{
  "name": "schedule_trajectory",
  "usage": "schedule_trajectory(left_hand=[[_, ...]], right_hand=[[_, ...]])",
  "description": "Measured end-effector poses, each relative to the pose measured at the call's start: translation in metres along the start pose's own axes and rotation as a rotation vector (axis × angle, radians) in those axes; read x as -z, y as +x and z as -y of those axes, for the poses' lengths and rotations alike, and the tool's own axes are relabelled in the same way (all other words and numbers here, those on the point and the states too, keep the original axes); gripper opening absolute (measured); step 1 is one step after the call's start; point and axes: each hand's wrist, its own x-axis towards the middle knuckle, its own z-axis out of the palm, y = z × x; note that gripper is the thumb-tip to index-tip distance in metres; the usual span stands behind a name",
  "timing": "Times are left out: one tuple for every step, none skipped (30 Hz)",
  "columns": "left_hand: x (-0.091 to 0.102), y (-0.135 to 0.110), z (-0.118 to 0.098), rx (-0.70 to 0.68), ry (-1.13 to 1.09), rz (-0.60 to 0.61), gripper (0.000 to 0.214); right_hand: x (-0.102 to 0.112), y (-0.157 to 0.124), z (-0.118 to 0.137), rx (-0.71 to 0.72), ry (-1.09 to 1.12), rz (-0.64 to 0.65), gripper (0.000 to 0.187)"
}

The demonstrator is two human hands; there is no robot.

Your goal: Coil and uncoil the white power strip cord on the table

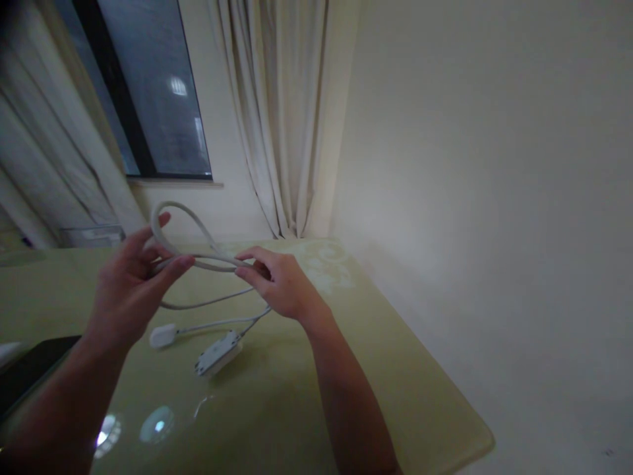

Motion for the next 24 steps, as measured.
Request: schedule_trajectory(left_hand=[[0.001,0.001,0.0,0.002,0.023,-0.008,0.072],[0.002,0.002,0.001,0.0,0.063,-0.001,0.071],[0.003,0.003,0.002,-0.007,0.113,0.02,0.07],[0.004,0.003,0.002,-0.016,0.17,0.059,0.068],[0.004,0.002,0.002,-0.031,0.23,0.106,0.066],[0.003,0.002,0.001,-0.053,0.287,0.157,0.064],[0.002,0.0,0.0,-0.08,0.343,0.208,0.063],[0.0,-0.002,-0.001,-0.111,0.394,0.253,0.062],[-0.002,-0.004,-0.002,-0.136,0.436,0.292,0.061],[-0.005,-0.007,-0.003,-0.152,0.467,0.329,0.061],[-0.009,-0.009,-0.004,-0.156,0.481,0.359,0.061],[-0.012,-0.011,-0.003,-0.152,0.477,0.382,0.061],[-0.015,-0.013,-0.003,-0.143,0.454,0.395,0.061],[-0.017,-0.014,-0.002,-0.134,0.418,0.398,0.06],[-0.018,-0.014,-0.001,-0.129,0.376,0.391,0.059],[-0.019,-0.014,0.0,-0.128,0.333,0.375,0.057],[-0.018,-0.013,0.001,-0.133,0.288,0.349,0.056],[-0.017,-0.012,0.0,-0.14,0.241,0.315,0.055],[-0.015,-0.011,-0.001,-0.146,0.194,0.273,0.055],[-0.012,-0.01,-0.003,-0.149,0.149,0.225,0.056],[-0.01,-0.009,-0.006,-0.143,0.11,0.176,0.056],[-0.007,-0.008,-0.009,-0.127,0.079,0.13,0.057],[-0.005,-0.008,-0.011,-0.104,0.056,0.095,0.057],[-0.004,-0.008,-0.013,-0.076,0.039,0.075,0.058]], right_hand=[[0.0,0.001,0.0,0.022,-0.057,0.003,0.026],[0.0,0.002,-0.001,0.046,-0.115,0.004,0.025],[-0.001,0.003,-0.002,0.068,-0.166,0.002,0.024],[-0.003,0.004,-0.003,0.085,-0.208,0.002,0.024],[-0.006,0.005,-0.005,0.093,-0.242,0.002,0.024],[-0.009,0.006,-0.005,0.091,-0.272,0.007,0.025],[-0.012,0.006,-0.006,0.083,-0.303,0.018,0.025],[-0.016,0.007,-0.006,0.072,-0.336,0.034,0.026],[-0.02,0.007,-0.006,0.06,-0.368,0.05,0.026],[-0.023,0.007,-0.005,0.05,-0.393,0.067,0.025],[-0.025,0.007,-0.005,0.044,-0.403,0.085,0.025],[-0.027,0.007,-0.004,0.043,-0.396,0.099,0.024],[-0.028,0.007,-0.004,0.047,-0.373,0.107,0.023],[-0.028,0.007,-0.003,0.057,-0.335,0.109,0.022],[-0.028,0.007,-0.003,0.072,-0.286,0.104,0.022],[-0.028,0.008,-0.002,0.091,-0.233,0.091,0.021],[-0.028,0.008,-0.001,0.11,-0.18,0.069,0.02],[-0.028,0.009,0.0,0.123,-0.131,0.045,0.02],[-0.028,0.009,0.002,0.129,-0.089,0.024,0.02],[-0.029,0.009,0.004,0.126,-0.052,0.013,0.022],[-0.029,0.009,0.006,0.119,-0.02,0.014,0.025],[-0.03,0.008,0.009,0.11,0.009,0.026,0.028],[-0.03,0.007,0.011,0.104,0.038,0.043,0.032],[-0.03,0.006,0.013,0.101,0.063,0.059,0.034]])
